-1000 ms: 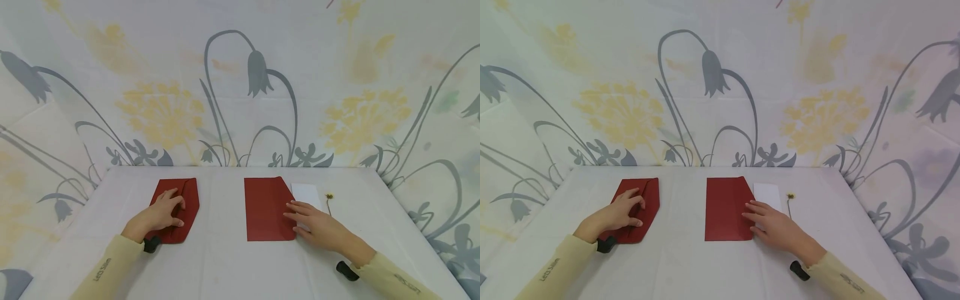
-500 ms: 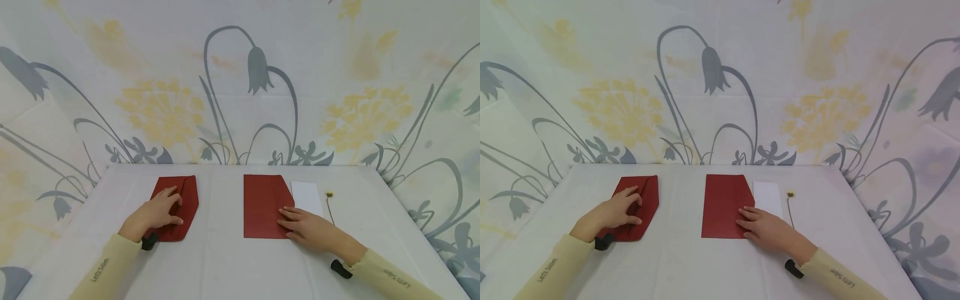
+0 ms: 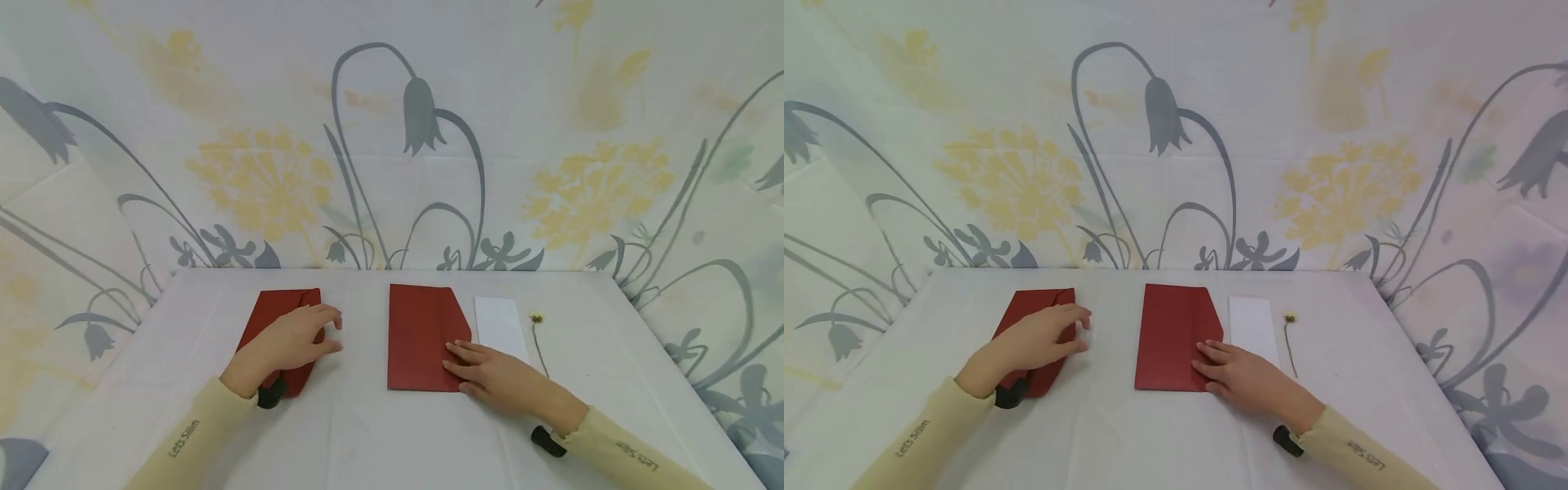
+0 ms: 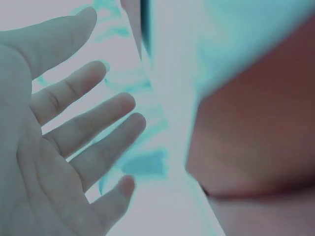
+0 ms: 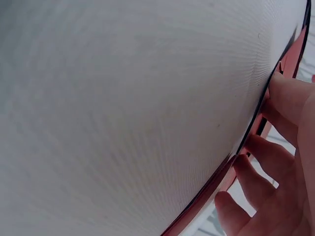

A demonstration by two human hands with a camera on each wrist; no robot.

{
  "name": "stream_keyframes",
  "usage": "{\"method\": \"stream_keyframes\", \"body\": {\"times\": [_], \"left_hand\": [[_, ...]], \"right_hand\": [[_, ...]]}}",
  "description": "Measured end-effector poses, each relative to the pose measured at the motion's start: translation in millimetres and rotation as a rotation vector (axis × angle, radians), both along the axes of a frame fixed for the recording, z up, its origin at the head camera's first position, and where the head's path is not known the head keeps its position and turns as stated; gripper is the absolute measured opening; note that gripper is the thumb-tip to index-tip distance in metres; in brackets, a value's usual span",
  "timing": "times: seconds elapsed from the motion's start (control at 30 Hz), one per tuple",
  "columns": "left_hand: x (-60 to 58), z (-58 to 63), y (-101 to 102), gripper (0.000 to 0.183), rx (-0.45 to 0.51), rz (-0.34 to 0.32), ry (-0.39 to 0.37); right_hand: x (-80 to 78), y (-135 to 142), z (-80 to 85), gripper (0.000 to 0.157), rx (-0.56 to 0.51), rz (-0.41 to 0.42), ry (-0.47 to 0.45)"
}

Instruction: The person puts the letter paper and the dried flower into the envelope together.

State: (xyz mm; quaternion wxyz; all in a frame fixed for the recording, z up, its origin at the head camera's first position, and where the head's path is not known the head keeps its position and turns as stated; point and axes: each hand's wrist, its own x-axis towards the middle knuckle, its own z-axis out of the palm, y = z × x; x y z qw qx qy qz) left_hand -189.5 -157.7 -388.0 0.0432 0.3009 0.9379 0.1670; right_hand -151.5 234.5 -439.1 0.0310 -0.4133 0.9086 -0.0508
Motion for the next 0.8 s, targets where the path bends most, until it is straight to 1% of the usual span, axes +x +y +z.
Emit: {"method": "stream_keyframes", "body": {"times": [0.1, 0.2, 0.33, 0.43, 0.57, 0.67, 0.8], "left_hand": [[-1.0, -4.4, 21.3, 0.028, 0.021, -0.079, -0.03], [-2.9, -9.0, 41.6, 0.028, 0.042, -0.134, -0.081], [-7.7, -17.3, 65.6, 0.029, 0.023, -0.168, -0.114], [-13.5, -22.8, 81.4, 0.035, -0.02, -0.176, -0.103], [-22.6, -25.2, 98.0, 0.046, -0.063, -0.162, -0.112], [-28.6, -26.1, 105.4, 0.054, -0.09, -0.137, -0.145], [-33.2, -27.6, 109.6, 0.059, -0.117, -0.11, -0.191]], "right_hand": [[0.5, -1.0, 1.0, 0.044, 0.003, -0.003, -0.012], [0.7, -1.3, 2.0, 0.044, -0.009, -0.011, -0.036], [0.3, -1.4, 2.2, 0.045, -0.023, -0.03, -0.069], [0.0, -1.3, 2.1, 0.045, -0.015, -0.03, -0.064], [0.2, -0.9, 2.1, 0.046, -0.003, -0.023, -0.049], [0.0, -1.2, 1.9, 0.046, -0.016, -0.043, -0.072], [-0.4, -2.2, 1.4, 0.046, -0.032, -0.073, -0.103]]}}
